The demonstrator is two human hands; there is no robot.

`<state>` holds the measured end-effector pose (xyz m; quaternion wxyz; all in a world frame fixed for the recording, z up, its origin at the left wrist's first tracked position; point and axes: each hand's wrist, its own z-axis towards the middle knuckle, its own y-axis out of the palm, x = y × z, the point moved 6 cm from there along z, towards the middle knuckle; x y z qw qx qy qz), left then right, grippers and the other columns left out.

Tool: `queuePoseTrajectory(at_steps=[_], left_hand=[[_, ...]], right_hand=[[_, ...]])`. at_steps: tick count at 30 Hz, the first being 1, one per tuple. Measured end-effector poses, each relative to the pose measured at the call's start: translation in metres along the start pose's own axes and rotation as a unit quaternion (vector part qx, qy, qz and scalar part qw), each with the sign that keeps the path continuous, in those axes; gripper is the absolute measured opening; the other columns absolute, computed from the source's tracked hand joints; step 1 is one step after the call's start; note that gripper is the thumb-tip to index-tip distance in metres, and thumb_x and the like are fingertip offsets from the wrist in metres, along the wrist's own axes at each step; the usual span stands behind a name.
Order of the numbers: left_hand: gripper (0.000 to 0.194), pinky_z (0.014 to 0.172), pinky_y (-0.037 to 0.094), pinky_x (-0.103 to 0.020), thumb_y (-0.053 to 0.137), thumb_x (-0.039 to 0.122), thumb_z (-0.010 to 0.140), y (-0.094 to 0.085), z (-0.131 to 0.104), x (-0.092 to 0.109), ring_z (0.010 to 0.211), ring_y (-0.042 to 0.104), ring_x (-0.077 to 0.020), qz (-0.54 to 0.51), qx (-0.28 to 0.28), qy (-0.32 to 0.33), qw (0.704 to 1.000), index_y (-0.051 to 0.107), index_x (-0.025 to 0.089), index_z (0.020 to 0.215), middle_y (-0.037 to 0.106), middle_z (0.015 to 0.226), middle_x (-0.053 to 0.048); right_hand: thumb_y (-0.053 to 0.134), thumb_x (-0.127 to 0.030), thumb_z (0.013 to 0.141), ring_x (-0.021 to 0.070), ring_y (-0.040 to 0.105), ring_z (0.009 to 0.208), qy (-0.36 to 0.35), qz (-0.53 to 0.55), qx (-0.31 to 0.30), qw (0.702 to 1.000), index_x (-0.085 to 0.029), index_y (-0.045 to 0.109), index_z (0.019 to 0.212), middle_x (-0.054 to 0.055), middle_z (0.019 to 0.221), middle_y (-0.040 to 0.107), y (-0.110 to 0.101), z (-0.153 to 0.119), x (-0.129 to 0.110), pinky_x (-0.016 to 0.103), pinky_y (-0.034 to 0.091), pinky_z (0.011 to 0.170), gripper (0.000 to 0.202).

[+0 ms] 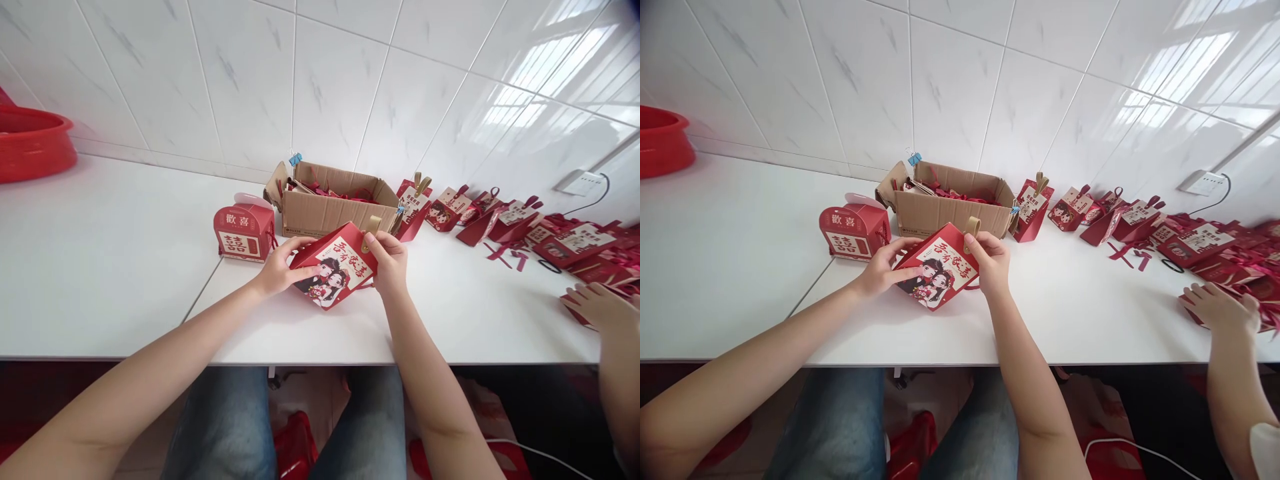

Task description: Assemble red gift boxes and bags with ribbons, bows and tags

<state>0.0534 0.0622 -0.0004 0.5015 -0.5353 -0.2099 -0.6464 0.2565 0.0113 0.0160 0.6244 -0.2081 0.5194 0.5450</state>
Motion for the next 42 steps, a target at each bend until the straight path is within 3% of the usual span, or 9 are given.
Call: queuePoseTrajectory(at_steps=[8, 13, 17, 21, 26, 29, 32, 37, 42], left_hand=[[0.052, 0.089, 0.049, -0.038, 0.075, 0.047, 0.067, 0.007, 0.000, -0.004, 0.102, 0.061, -0.0255, 0.001, 0.012, 0.011, 1.000, 0.058, 0.019, 0.107, 0.066, 0.107, -0.009], [0.049, 0.084, 0.049, -0.036, 0.073, 0.049, 0.069, -0.002, 0.002, -0.013, 0.096, 0.061, -0.0240, -0.035, 0.082, -0.014, 0.996, 0.058, 0.018, 0.105, 0.066, 0.104, -0.007], [0.048, 0.080, 0.051, -0.035, 0.073, 0.048, 0.069, -0.011, 0.003, -0.019, 0.095, 0.062, -0.0235, -0.120, 0.155, -0.037, 0.980, 0.057, 0.019, 0.103, 0.065, 0.103, -0.006], [0.051, 0.088, 0.049, -0.038, 0.072, 0.050, 0.071, -0.011, 0.006, -0.022, 0.104, 0.060, -0.0260, -0.135, 0.159, -0.028, 0.978, 0.056, 0.018, 0.107, 0.063, 0.112, -0.009], [0.070, 0.104, 0.037, -0.044, 0.056, 0.060, 0.079, -0.003, 0.008, -0.030, 0.125, 0.045, -0.0285, -0.057, 0.110, -0.011, 0.992, 0.040, 0.018, 0.134, 0.051, 0.131, -0.014], [0.067, 0.107, 0.031, -0.048, 0.051, 0.058, 0.082, 0.003, 0.006, -0.037, 0.126, 0.042, -0.0285, 0.027, 0.085, -0.030, 0.996, 0.037, 0.020, 0.136, 0.046, 0.135, -0.015], [0.059, 0.106, 0.031, -0.049, 0.048, 0.052, 0.085, 0.008, 0.004, -0.038, 0.120, 0.046, -0.0271, 0.097, 0.068, -0.003, 0.993, 0.037, 0.020, 0.133, 0.048, 0.131, -0.014], [0.055, 0.104, 0.032, -0.049, 0.045, 0.048, 0.087, 0.012, 0.003, -0.035, 0.114, 0.049, -0.0269, 0.158, 0.054, 0.034, 0.985, 0.037, 0.018, 0.132, 0.051, 0.127, -0.014], [0.053, 0.104, 0.030, -0.050, 0.044, 0.047, 0.088, 0.014, 0.002, -0.033, 0.114, 0.050, -0.0269, 0.180, 0.044, 0.034, 0.982, 0.035, 0.018, 0.133, 0.050, 0.129, -0.014]], right_hand=[[0.077, -0.040, 0.066, 0.0153, 0.066, 0.074, -0.003, 0.037, 0.046, 0.998, -0.020, 0.063, 0.070, 0.000, 0.082, 0.072, -0.005, 0.004, 0.002, 0.029, 0.055, 0.069, 0.024], [0.068, -0.053, 0.074, 0.0189, 0.068, 0.088, 0.063, 0.040, -0.074, 0.995, -0.025, 0.061, 0.104, 0.002, 0.103, 0.070, 0.005, 0.008, 0.020, 0.031, 0.057, 0.070, 0.042], [0.078, -0.044, 0.067, 0.0221, 0.064, 0.104, 0.134, -0.021, -0.212, 0.968, -0.028, 0.056, 0.115, 0.003, 0.116, 0.066, 0.022, -0.002, 0.035, 0.036, 0.056, 0.086, 0.055], [0.081, -0.039, 0.063, 0.0236, 0.065, 0.099, 0.123, -0.043, -0.230, 0.964, -0.025, 0.058, 0.110, 0.004, 0.107, 0.069, 0.025, -0.003, 0.040, 0.040, 0.054, 0.088, 0.054], [0.074, -0.042, 0.066, 0.0247, 0.063, 0.101, -0.080, -0.080, -0.033, 0.993, -0.024, 0.053, 0.111, 0.006, 0.108, 0.064, -0.013, 0.020, 0.025, 0.040, 0.052, 0.088, 0.053], [0.059, -0.046, 0.075, 0.0264, 0.054, 0.117, -0.214, -0.157, 0.163, 0.950, -0.023, 0.039, 0.124, 0.010, 0.121, 0.053, -0.057, 0.030, 0.005, 0.043, 0.046, 0.097, 0.058], [0.035, -0.044, 0.084, 0.0255, 0.047, 0.126, -0.261, -0.209, 0.312, 0.889, -0.019, 0.021, 0.134, 0.015, 0.132, 0.042, -0.105, 0.036, -0.009, 0.044, 0.043, 0.102, 0.057], [0.037, -0.039, 0.083, 0.0257, 0.049, 0.123, -0.121, -0.339, 0.477, 0.802, -0.022, 0.023, 0.131, 0.014, 0.133, 0.044, -0.179, 0.033, 0.002, 0.045, 0.038, 0.106, 0.053], [0.046, -0.038, 0.076, 0.0290, 0.053, 0.116, 0.010, -0.379, 0.457, 0.805, -0.027, 0.037, 0.114, 0.008, 0.121, 0.057, -0.203, 0.033, 0.036, 0.056, 0.029, 0.107, 0.041]])
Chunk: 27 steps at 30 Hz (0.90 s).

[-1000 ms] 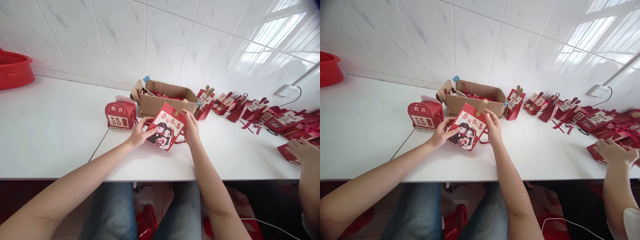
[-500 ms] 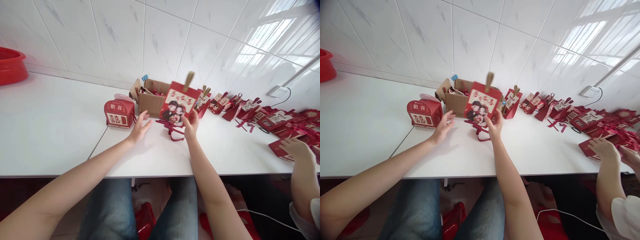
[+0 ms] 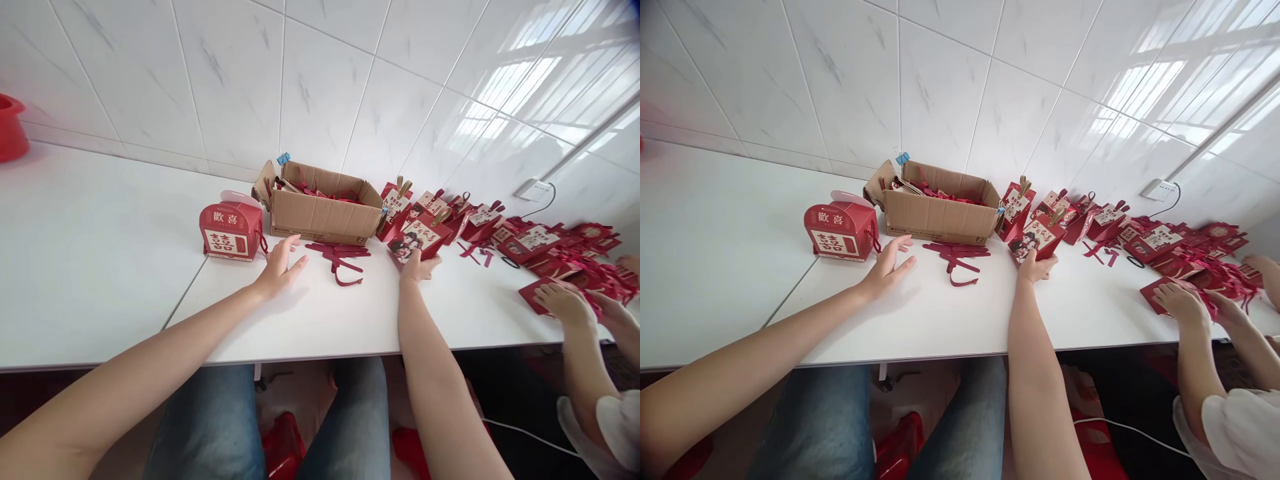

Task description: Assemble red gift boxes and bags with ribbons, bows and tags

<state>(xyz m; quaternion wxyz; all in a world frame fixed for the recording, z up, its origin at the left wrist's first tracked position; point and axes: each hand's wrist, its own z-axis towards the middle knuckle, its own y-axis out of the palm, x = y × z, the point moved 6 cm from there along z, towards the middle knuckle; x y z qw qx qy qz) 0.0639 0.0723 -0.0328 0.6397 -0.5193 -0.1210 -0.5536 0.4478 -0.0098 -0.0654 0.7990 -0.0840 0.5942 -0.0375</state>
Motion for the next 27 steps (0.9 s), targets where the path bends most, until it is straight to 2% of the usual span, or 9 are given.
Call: queuePoseTrajectory(at_steps=[4, 9, 13, 17, 19, 22, 27], left_hand=[[0.052, 0.105, 0.029, -0.050, 0.044, 0.046, 0.089, 0.000, -0.002, 0.005, 0.114, 0.050, -0.0268, 0.006, -0.005, 0.003, 1.000, 0.034, 0.020, 0.133, 0.051, 0.128, -0.013], [0.053, 0.103, 0.032, -0.049, 0.044, 0.046, 0.089, 0.002, -0.005, 0.010, 0.114, 0.050, -0.0268, 0.011, -0.017, 0.014, 1.000, 0.033, 0.021, 0.134, 0.051, 0.129, -0.012], [0.052, 0.104, 0.031, -0.050, 0.044, 0.045, 0.089, 0.003, -0.005, 0.010, 0.114, 0.051, -0.0265, 0.012, -0.021, 0.013, 1.000, 0.033, 0.021, 0.134, 0.051, 0.128, -0.012], [0.051, 0.105, 0.029, -0.051, 0.044, 0.044, 0.090, 0.004, -0.005, 0.006, 0.114, 0.050, -0.0262, 0.011, -0.020, 0.012, 1.000, 0.032, 0.022, 0.134, 0.051, 0.128, -0.011], [0.050, 0.105, 0.029, -0.051, 0.044, 0.045, 0.089, 0.006, -0.005, 0.004, 0.113, 0.051, -0.0264, 0.013, -0.023, 0.008, 1.000, 0.033, 0.022, 0.133, 0.052, 0.128, -0.011], [0.049, 0.104, 0.030, -0.052, 0.043, 0.046, 0.090, 0.011, -0.006, 0.002, 0.114, 0.051, -0.0268, 0.015, -0.048, -0.006, 0.999, 0.034, 0.023, 0.132, 0.052, 0.127, -0.011], [0.048, 0.102, 0.034, -0.051, 0.044, 0.047, 0.091, 0.016, -0.009, -0.001, 0.117, 0.050, -0.0272, 0.005, -0.069, -0.032, 0.997, 0.034, 0.026, 0.133, 0.050, 0.131, -0.011]], right_hand=[[0.049, -0.036, 0.073, 0.0250, 0.059, 0.102, 0.021, 0.015, -0.030, 0.999, -0.028, 0.038, 0.106, 0.003, 0.107, 0.063, 0.013, -0.006, 0.006, 0.051, 0.040, 0.099, 0.035], [0.056, -0.034, 0.069, 0.0202, 0.063, 0.090, -0.007, 0.064, -0.090, 0.994, -0.026, 0.041, 0.100, -0.001, 0.097, 0.065, 0.028, -0.020, -0.001, 0.042, 0.049, 0.091, 0.035], [0.061, -0.030, 0.065, 0.0178, 0.064, 0.090, -0.037, 0.102, -0.143, 0.984, -0.023, 0.043, 0.103, 0.001, 0.103, 0.065, 0.036, -0.025, -0.008, 0.034, 0.054, 0.085, 0.042], [0.060, -0.030, 0.066, 0.0179, 0.064, 0.096, -0.047, 0.105, -0.145, 0.983, -0.022, 0.044, 0.106, 0.004, 0.110, 0.063, 0.038, -0.016, -0.007, 0.033, 0.053, 0.086, 0.044], [0.061, -0.031, 0.066, 0.0188, 0.063, 0.098, -0.049, 0.093, -0.138, 0.985, -0.022, 0.044, 0.108, 0.004, 0.112, 0.062, 0.041, -0.009, -0.004, 0.034, 0.053, 0.088, 0.046], [0.063, -0.035, 0.066, 0.0240, 0.060, 0.106, -0.038, 0.053, -0.111, 0.992, -0.023, 0.043, 0.109, 0.006, 0.113, 0.060, 0.047, 0.002, 0.000, 0.041, 0.048, 0.095, 0.049], [0.064, -0.034, 0.066, 0.0326, 0.047, 0.124, -0.017, -0.020, -0.070, 0.997, -0.025, 0.038, 0.117, 0.012, 0.126, 0.050, 0.059, 0.024, 0.005, 0.056, 0.032, 0.107, 0.058]])
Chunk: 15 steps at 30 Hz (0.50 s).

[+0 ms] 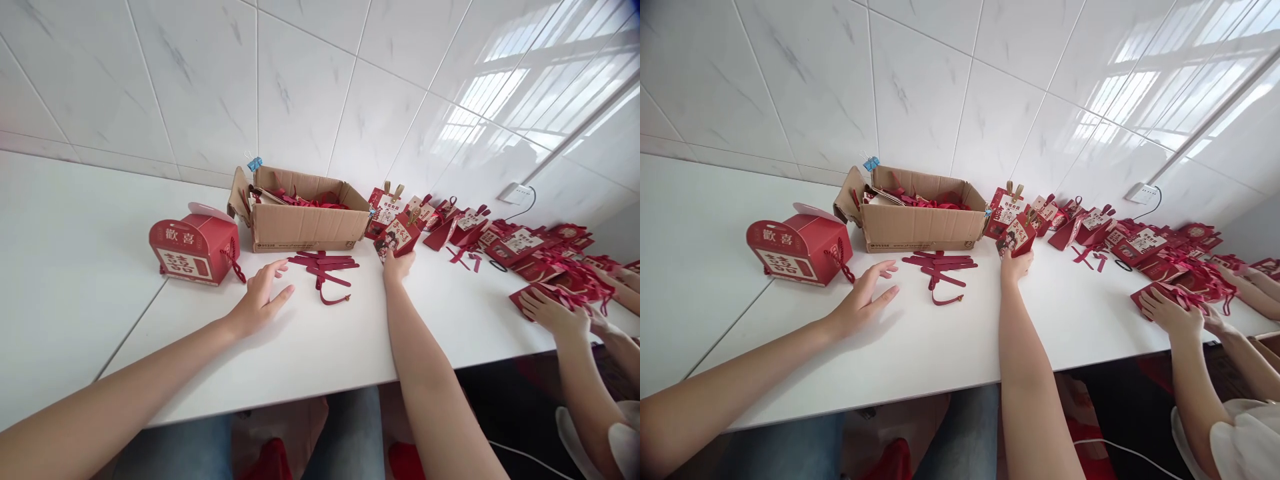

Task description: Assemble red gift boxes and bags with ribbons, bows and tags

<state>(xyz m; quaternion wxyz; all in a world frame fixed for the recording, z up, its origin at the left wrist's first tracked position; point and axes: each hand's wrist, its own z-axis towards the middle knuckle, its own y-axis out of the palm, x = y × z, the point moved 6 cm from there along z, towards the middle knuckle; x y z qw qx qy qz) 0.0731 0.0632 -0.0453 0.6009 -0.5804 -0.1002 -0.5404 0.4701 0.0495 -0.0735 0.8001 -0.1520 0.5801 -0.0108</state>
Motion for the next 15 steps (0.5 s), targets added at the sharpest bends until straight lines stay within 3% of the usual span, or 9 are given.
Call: queuePoseTrajectory(at_steps=[8, 11, 15], left_hand=[[0.048, 0.101, 0.036, -0.050, 0.043, 0.047, 0.091, 0.001, 0.003, -0.005, 0.118, 0.049, -0.0272, -0.007, -0.008, -0.029, 1.000, 0.033, 0.026, 0.133, 0.050, 0.131, -0.011], [0.049, 0.101, 0.036, -0.051, 0.042, 0.047, 0.091, 0.001, 0.004, -0.004, 0.119, 0.047, -0.0271, -0.013, -0.012, -0.039, 0.999, 0.033, 0.025, 0.133, 0.049, 0.131, -0.012], [0.048, 0.101, 0.035, -0.051, 0.043, 0.047, 0.091, 0.002, 0.004, -0.008, 0.117, 0.048, -0.0266, -0.013, -0.008, -0.030, 0.999, 0.033, 0.026, 0.133, 0.050, 0.130, -0.011]], right_hand=[[0.062, -0.032, 0.071, 0.0354, 0.045, 0.125, -0.019, -0.031, -0.009, 0.999, -0.018, 0.037, 0.122, 0.019, 0.128, 0.045, 0.023, 0.034, -0.001, 0.052, 0.038, 0.103, 0.059], [0.062, -0.034, 0.071, 0.0364, 0.047, 0.123, -0.027, -0.031, -0.011, 0.999, -0.016, 0.038, 0.121, 0.020, 0.127, 0.046, 0.022, 0.033, -0.005, 0.054, 0.037, 0.103, 0.058], [0.068, -0.039, 0.066, 0.0313, 0.052, 0.114, -0.068, -0.019, -0.057, 0.996, -0.020, 0.044, 0.113, 0.013, 0.118, 0.052, 0.018, 0.015, -0.012, 0.047, 0.042, 0.099, 0.056]])
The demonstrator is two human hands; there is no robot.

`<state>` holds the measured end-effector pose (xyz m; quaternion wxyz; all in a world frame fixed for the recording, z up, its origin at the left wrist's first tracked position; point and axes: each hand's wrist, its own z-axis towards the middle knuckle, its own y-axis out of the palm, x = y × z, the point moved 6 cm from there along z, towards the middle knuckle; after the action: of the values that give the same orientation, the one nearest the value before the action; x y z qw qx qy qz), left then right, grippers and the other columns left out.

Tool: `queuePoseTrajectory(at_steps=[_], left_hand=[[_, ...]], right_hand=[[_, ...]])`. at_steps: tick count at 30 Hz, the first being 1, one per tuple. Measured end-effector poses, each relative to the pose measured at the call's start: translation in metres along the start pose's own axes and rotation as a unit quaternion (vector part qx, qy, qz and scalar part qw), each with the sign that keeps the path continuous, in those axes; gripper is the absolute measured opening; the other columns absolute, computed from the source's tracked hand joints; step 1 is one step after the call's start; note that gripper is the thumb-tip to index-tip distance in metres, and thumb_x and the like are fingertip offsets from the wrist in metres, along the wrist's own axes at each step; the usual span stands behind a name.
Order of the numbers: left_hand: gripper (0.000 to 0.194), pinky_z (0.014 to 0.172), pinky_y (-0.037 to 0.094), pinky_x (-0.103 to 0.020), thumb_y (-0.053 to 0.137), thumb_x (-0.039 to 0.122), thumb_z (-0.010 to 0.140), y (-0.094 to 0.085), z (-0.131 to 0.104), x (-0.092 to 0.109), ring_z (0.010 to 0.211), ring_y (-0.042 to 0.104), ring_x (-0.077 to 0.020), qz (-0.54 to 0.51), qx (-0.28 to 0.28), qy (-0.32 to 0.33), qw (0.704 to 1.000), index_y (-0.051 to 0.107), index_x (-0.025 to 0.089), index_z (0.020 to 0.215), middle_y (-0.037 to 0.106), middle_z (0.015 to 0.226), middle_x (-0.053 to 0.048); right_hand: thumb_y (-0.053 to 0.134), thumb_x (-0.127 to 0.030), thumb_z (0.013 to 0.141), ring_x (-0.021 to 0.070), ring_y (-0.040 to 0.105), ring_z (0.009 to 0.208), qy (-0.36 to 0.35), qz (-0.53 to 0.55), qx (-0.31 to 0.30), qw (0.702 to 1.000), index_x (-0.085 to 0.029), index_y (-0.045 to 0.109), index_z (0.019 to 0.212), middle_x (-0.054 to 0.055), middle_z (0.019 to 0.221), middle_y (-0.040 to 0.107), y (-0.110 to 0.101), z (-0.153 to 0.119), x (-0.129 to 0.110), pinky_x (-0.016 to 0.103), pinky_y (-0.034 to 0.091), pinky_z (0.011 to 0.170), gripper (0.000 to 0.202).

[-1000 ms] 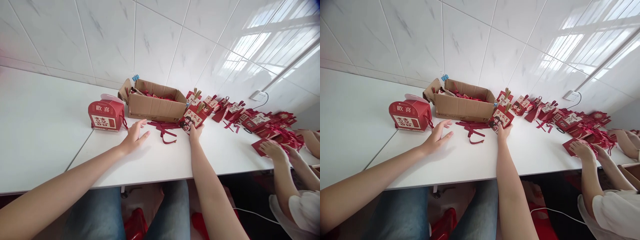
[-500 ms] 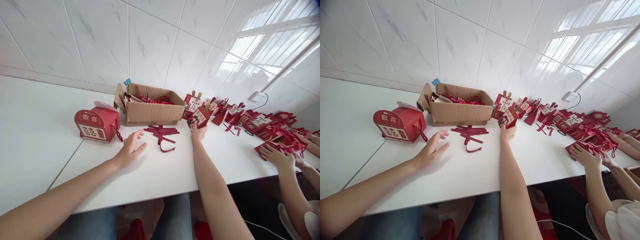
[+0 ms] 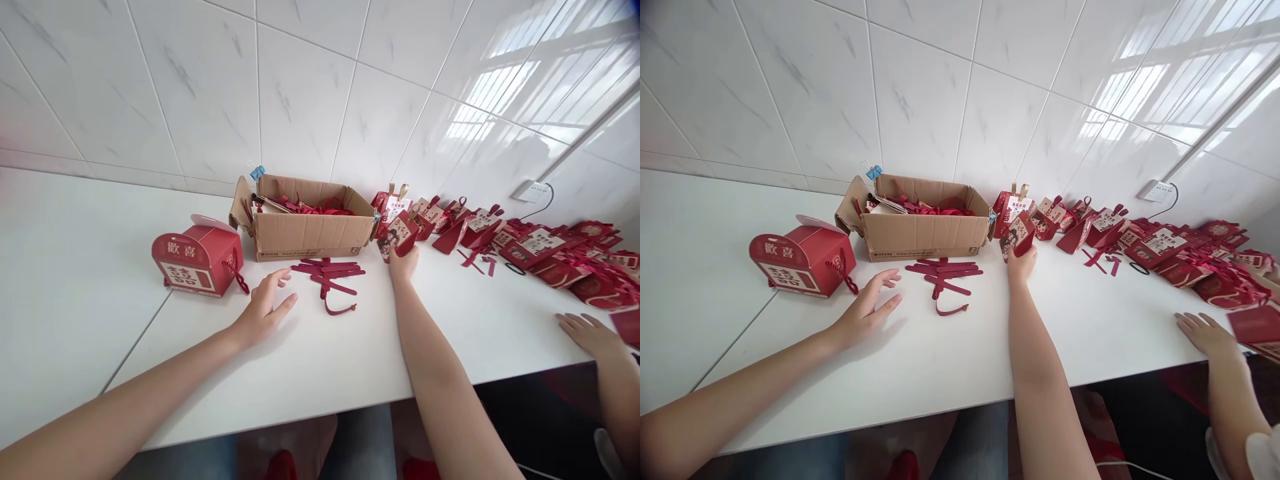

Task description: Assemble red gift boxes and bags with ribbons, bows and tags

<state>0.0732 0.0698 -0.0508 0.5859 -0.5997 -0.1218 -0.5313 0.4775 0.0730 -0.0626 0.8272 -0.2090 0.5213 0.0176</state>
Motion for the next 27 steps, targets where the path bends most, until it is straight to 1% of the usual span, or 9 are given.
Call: queuePoseTrajectory(at_steps=[6, 8, 10, 13, 16, 20, 23, 25, 27], left_hand=[[0.049, 0.101, 0.035, -0.050, 0.045, 0.049, 0.090, 0.002, 0.000, -0.006, 0.117, 0.049, -0.0262, -0.002, 0.011, 0.008, 1.000, 0.034, 0.028, 0.133, 0.050, 0.130, -0.010], [0.049, 0.100, 0.037, -0.049, 0.046, 0.049, 0.089, 0.001, 0.000, -0.004, 0.116, 0.050, -0.0264, 0.004, 0.012, 0.007, 1.000, 0.035, 0.028, 0.132, 0.051, 0.129, -0.010], [0.048, 0.099, 0.038, -0.048, 0.046, 0.047, 0.089, 0.000, -0.001, -0.001, 0.116, 0.051, -0.0264, 0.010, 0.010, 0.003, 1.000, 0.036, 0.027, 0.131, 0.052, 0.129, -0.010], [0.047, 0.098, 0.039, -0.047, 0.047, 0.046, 0.089, -0.001, -0.002, 0.003, 0.118, 0.050, -0.0262, 0.013, 0.001, -0.007, 1.000, 0.036, 0.026, 0.131, 0.052, 0.129, -0.010], [0.048, 0.100, 0.038, -0.048, 0.046, 0.046, 0.089, -0.001, -0.003, 0.006, 0.119, 0.049, -0.0263, 0.010, -0.007, -0.012, 1.000, 0.036, 0.026, 0.131, 0.051, 0.130, -0.010], [0.048, 0.102, 0.036, -0.050, 0.046, 0.046, 0.089, -0.001, -0.002, 0.005, 0.118, 0.049, -0.0262, 0.006, -0.008, -0.016, 1.000, 0.034, 0.026, 0.131, 0.049, 0.131, -0.011], [0.048, 0.101, 0.036, -0.050, 0.046, 0.045, 0.089, -0.001, -0.001, 0.001, 0.116, 0.050, -0.0263, 0.008, 0.005, -0.006, 1.000, 0.035, 0.026, 0.131, 0.050, 0.130, -0.011], [0.049, 0.101, 0.036, -0.050, 0.047, 0.046, 0.089, 0.001, -0.002, -0.001, 0.115, 0.050, -0.0264, 0.013, 0.011, 0.010, 1.000, 0.035, 0.026, 0.131, 0.050, 0.130, -0.011], [0.050, 0.101, 0.037, -0.049, 0.048, 0.045, 0.088, 0.001, -0.003, 0.000, 0.116, 0.050, -0.0267, 0.028, 0.013, 0.038, 0.999, 0.034, 0.026, 0.133, 0.050, 0.131, -0.011]], right_hand=[[0.069, -0.035, 0.064, 0.0265, 0.053, 0.110, -0.097, 0.018, -0.107, 0.989, -0.018, 0.050, 0.109, 0.011, 0.113, 0.055, 0.012, -0.026, -0.019, 0.042, 0.043, 0.096, 0.052], [0.069, -0.035, 0.064, 0.0258, 0.053, 0.109, -0.117, 0.024, -0.129, 0.984, -0.018, 0.051, 0.108, 0.011, 0.113, 0.056, 0.017, -0.028, -0.022, 0.042, 0.043, 0.097, 0.051], [0.068, -0.036, 0.065, 0.0258, 0.054, 0.108, -0.122, 0.028, -0.136, 0.983, -0.018, 0.052, 0.109, 0.011, 0.112, 0.058, 0.019, -0.027, -0.022, 0.043, 0.043, 0.096, 0.050], [0.065, -0.032, 0.067, 0.0256, 0.056, 0.107, -0.104, 0.034, -0.116, 0.987, -0.018, 0.049, 0.115, 0.011, 0.115, 0.059, 0.017, -0.017, -0.016, 0.044, 0.043, 0.097, 0.052], [0.064, -0.028, 0.069, 0.0262, 0.056, 0.111, -0.063, 0.036, -0.069, 0.995, -0.018, 0.044, 0.122, 0.012, 0.121, 0.057, 0.011, -0.003, -0.004, 0.044, 0.042, 0.100, 0.058], [0.066, -0.028, 0.068, 0.0272, 0.054, 0.114, -0.008, 0.034, -0.007, 0.999, -0.020, 0.040, 0.121, 0.013, 0.123, 0.054, 0.004, 0.010, 0.010, 0.044, 0.043, 0.100, 0.059], [0.069, -0.030, 0.066, 0.0323, 0.046, 0.121, 0.028, 0.024, 0.044, 0.998, -0.019, 0.038, 0.117, 0.019, 0.129, 0.046, -0.001, 0.012, 0.016, 0.050, 0.040, 0.101, 0.061], [0.072, -0.033, 0.063, 0.0328, 0.046, 0.118, 0.033, 0.026, 0.052, 0.998, -0.018, 0.038, 0.114, 0.021, 0.127, 0.045, -0.002, 0.011, 0.017, 0.050, 0.040, 0.099, 0.063], [0.074, -0.036, 0.062, 0.0284, 0.054, 0.107, 0.014, 0.040, 0.022, 0.999, -0.018, 0.041, 0.109, 0.016, 0.116, 0.053, 0.002, 0.009, 0.014, 0.045, 0.044, 0.094, 0.060]])
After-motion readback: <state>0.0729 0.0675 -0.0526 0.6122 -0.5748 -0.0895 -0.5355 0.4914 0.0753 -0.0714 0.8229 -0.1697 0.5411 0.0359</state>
